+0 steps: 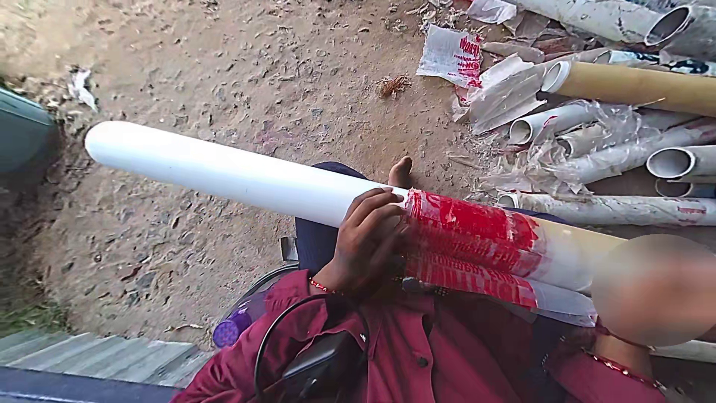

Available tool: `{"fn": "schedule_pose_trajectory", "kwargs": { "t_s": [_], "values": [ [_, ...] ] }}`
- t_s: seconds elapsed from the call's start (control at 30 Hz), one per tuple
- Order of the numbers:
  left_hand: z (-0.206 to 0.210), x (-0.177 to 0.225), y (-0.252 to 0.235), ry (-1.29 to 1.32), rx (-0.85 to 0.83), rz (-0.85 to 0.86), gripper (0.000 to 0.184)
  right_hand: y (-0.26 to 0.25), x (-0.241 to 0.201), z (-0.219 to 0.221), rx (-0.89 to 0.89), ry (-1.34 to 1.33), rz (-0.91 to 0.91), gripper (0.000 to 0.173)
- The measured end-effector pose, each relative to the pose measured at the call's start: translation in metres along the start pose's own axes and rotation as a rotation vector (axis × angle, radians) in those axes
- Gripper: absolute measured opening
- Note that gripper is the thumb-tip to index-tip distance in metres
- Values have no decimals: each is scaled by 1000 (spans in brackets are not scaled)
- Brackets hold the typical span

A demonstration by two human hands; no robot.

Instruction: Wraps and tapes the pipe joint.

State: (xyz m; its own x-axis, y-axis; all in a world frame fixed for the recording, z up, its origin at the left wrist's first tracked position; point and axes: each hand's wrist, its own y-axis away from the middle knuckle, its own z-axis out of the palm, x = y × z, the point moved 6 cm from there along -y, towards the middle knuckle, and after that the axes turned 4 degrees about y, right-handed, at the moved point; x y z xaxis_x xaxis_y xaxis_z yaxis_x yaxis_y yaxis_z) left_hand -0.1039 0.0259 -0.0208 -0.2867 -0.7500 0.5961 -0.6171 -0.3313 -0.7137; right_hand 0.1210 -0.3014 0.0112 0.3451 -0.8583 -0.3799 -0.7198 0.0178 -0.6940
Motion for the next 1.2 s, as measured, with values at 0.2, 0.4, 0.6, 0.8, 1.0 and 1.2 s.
{"fn": "schedule_pose_trajectory", "kwargs": {
  "t_s": [0.2,0.4,0.6,0.8,1.0,1.2],
  "values": [
    [21,-4,-5,-340,-233,-125,60,-6,-6,-4,-55,84,19,33],
    [17,-6,-2,-379,-281,-133,67,-11,-37,-1,-150,-60,-84,34],
    [19,-8,-5,-341,-483,-77,86,37,-113,3,-116,-176,-387,21],
    [19,-12,-8,-352,-539,-118,97,59,-120,11,-53,-254,-509,27],
    [24,-8,-16,-394,-541,-118,98,97,-108,0,-41,-228,-786,20],
    [22,-11,-18,-408,-509,-102,87,106,-101,-7,-33,-253,-831,17]
  ]
}}
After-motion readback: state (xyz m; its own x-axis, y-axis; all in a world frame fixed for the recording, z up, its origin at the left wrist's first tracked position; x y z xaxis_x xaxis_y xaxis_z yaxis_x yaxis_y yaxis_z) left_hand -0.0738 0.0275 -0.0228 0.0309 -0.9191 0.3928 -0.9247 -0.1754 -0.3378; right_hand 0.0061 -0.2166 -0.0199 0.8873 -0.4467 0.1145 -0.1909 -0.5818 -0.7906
